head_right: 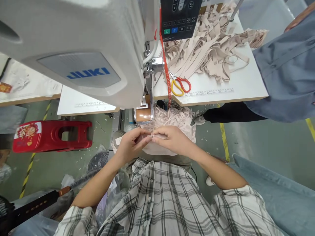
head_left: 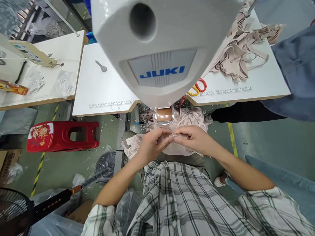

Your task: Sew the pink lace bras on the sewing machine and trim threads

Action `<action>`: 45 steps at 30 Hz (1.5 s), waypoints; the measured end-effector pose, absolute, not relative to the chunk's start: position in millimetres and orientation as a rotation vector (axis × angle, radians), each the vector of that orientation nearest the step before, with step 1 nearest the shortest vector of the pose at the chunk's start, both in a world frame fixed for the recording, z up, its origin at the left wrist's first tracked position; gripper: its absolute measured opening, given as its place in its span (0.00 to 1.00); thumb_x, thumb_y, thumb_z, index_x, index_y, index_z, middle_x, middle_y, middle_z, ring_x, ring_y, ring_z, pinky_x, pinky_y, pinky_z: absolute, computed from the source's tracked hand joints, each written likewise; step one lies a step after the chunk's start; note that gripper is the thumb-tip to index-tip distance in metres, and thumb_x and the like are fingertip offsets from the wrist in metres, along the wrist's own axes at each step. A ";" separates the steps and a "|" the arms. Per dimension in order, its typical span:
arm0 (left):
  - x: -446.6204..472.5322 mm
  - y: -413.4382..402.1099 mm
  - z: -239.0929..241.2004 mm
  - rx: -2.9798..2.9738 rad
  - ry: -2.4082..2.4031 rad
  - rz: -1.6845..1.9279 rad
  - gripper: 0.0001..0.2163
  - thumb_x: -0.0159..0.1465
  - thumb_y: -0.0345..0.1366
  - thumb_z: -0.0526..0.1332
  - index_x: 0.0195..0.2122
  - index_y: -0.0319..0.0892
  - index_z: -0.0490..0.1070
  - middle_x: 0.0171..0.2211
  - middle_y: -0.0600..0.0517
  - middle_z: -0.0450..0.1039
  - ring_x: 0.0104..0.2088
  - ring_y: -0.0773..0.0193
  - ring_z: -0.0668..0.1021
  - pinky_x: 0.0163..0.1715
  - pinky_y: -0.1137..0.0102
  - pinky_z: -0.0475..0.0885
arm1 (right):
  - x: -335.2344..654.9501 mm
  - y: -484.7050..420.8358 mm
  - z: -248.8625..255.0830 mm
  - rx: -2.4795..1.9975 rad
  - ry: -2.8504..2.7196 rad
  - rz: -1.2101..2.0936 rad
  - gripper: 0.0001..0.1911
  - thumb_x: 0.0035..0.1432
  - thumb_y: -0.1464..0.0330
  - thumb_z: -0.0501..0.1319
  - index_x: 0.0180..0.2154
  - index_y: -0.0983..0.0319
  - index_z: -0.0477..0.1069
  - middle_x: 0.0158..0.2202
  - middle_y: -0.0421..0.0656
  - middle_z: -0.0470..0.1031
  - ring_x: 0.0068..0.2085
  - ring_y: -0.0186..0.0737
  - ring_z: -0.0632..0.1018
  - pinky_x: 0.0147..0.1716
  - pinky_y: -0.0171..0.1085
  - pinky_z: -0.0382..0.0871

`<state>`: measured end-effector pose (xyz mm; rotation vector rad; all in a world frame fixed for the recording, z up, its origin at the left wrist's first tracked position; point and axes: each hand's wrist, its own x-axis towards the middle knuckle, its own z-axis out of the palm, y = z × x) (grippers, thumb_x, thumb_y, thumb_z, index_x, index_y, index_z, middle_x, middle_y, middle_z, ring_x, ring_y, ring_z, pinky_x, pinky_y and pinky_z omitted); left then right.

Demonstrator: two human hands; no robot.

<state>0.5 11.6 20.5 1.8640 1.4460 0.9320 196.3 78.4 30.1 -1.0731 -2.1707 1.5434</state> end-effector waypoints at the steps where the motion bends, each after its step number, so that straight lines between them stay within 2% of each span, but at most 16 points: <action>1: -0.5 12.4 20.2 1.878 1.413 0.936 0.08 0.69 0.38 0.60 0.42 0.41 0.75 0.28 0.53 0.74 0.26 0.68 0.72 0.26 0.74 0.65 | 196.4 79.2 30.1 -1.084 -2.159 1.589 0.11 0.60 0.61 0.61 0.35 0.61 0.78 0.28 0.40 0.75 0.31 0.36 0.72 0.30 0.34 0.60; 3: -2.0 13.3 20.0 1.915 1.362 0.947 0.08 0.70 0.37 0.59 0.44 0.42 0.76 0.28 0.53 0.74 0.27 0.68 0.73 0.27 0.74 0.66 | 196.1 79.9 30.0 -1.097 -2.155 1.656 0.12 0.59 0.61 0.61 0.33 0.62 0.77 0.26 0.39 0.73 0.28 0.34 0.70 0.29 0.34 0.59; 6: -2.3 12.0 19.9 1.962 1.419 0.923 0.08 0.70 0.35 0.58 0.36 0.42 0.76 0.25 0.54 0.72 0.26 0.68 0.73 0.27 0.74 0.65 | 194.9 79.5 29.5 -1.107 -2.164 1.652 0.10 0.57 0.63 0.62 0.31 0.62 0.77 0.25 0.38 0.73 0.27 0.33 0.70 0.29 0.33 0.60; 9: -0.6 9.2 18.5 2.044 1.541 0.828 0.11 0.71 0.36 0.56 0.32 0.42 0.72 0.25 0.54 0.70 0.25 0.67 0.72 0.25 0.73 0.63 | 193.4 78.3 29.0 -1.127 -2.167 1.555 0.08 0.57 0.64 0.63 0.31 0.62 0.77 0.26 0.38 0.76 0.29 0.34 0.72 0.30 0.34 0.61; 15: 1.5 9.3 13.8 2.083 1.610 0.795 0.15 0.73 0.41 0.51 0.31 0.43 0.69 0.25 0.54 0.69 0.25 0.66 0.69 0.25 0.71 0.61 | 192.2 78.1 28.5 -1.068 -2.152 1.479 0.09 0.59 0.64 0.61 0.33 0.61 0.78 0.30 0.40 0.80 0.31 0.36 0.75 0.31 0.35 0.63; 20: -0.9 13.1 19.7 1.995 1.447 0.861 0.12 0.72 0.41 0.55 0.33 0.42 0.70 0.24 0.55 0.68 0.24 0.68 0.69 0.25 0.73 0.62 | 192.0 80.0 28.8 -1.079 -2.129 1.509 0.11 0.59 0.64 0.59 0.31 0.62 0.76 0.27 0.40 0.77 0.29 0.35 0.73 0.29 0.34 0.61; 24: -1.9 15.5 21.9 1.964 1.409 0.867 0.12 0.71 0.37 0.56 0.30 0.42 0.68 0.23 0.55 0.68 0.24 0.69 0.69 0.24 0.74 0.62 | 192.2 83.2 30.9 -1.064 -2.099 1.637 0.12 0.59 0.62 0.59 0.32 0.63 0.76 0.27 0.40 0.76 0.30 0.36 0.73 0.29 0.35 0.62; 27: -4.6 17.8 21.9 1.934 1.394 0.882 0.11 0.71 0.35 0.56 0.31 0.41 0.71 0.25 0.54 0.72 0.26 0.68 0.74 0.26 0.74 0.66 | 196.1 91.0 28.4 -1.074 -1.950 1.754 0.12 0.58 0.60 0.62 0.32 0.62 0.77 0.30 0.41 0.77 0.32 0.37 0.75 0.32 0.35 0.65; 29: -8.6 18.7 24.3 1.935 1.354 0.870 0.08 0.71 0.32 0.55 0.38 0.41 0.74 0.31 0.50 0.78 0.31 0.65 0.79 0.31 0.74 0.71 | 200.2 97.3 24.7 -1.091 -1.798 1.750 0.12 0.57 0.59 0.63 0.33 0.61 0.77 0.31 0.41 0.77 0.32 0.37 0.75 0.33 0.36 0.66; 31: -13.0 18.4 29.7 1.938 1.338 0.848 0.08 0.70 0.30 0.55 0.44 0.42 0.74 0.38 0.48 0.81 0.36 0.64 0.81 0.34 0.73 0.72 | 203.0 101.2 21.9 -1.036 -1.783 1.715 0.11 0.57 0.58 0.64 0.33 0.60 0.77 0.31 0.40 0.77 0.32 0.36 0.74 0.33 0.36 0.67; 32: -14.7 17.9 33.3 1.936 1.347 0.838 0.08 0.70 0.30 0.56 0.45 0.42 0.74 0.38 0.49 0.81 0.34 0.65 0.81 0.33 0.74 0.72 | 203.3 101.5 21.6 -0.966 -1.857 1.693 0.10 0.58 0.59 0.64 0.33 0.59 0.78 0.32 0.41 0.76 0.33 0.37 0.75 0.34 0.37 0.68; 36: -15.9 16.5 47.9 1.932 1.395 0.770 0.04 0.67 0.29 0.58 0.39 0.42 0.71 0.27 0.56 0.76 0.24 0.71 0.73 0.26 0.76 0.66 | 197.5 92.2 26.6 -0.575 -2.313 1.511 0.07 0.62 0.66 0.62 0.36 0.59 0.79 0.44 0.46 0.76 0.47 0.40 0.76 0.45 0.39 0.69; 40: -14.0 17.9 55.4 1.921 1.374 0.771 0.05 0.67 0.29 0.58 0.35 0.42 0.72 0.29 0.54 0.76 0.29 0.69 0.75 0.29 0.74 0.69 | 192.0 81.9 32.1 -0.453 -2.456 1.334 0.08 0.66 0.70 0.56 0.37 0.60 0.75 0.36 0.42 0.75 0.37 0.36 0.75 0.36 0.35 0.67; 45: -16.3 16.9 55.9 1.942 1.344 0.844 0.04 0.67 0.29 0.60 0.37 0.43 0.74 0.34 0.51 0.79 0.34 0.65 0.79 0.34 0.72 0.73 | 192.1 78.0 33.8 -0.408 -2.492 1.039 0.11 0.67 0.72 0.53 0.35 0.61 0.74 0.34 0.43 0.75 0.35 0.36 0.75 0.34 0.35 0.67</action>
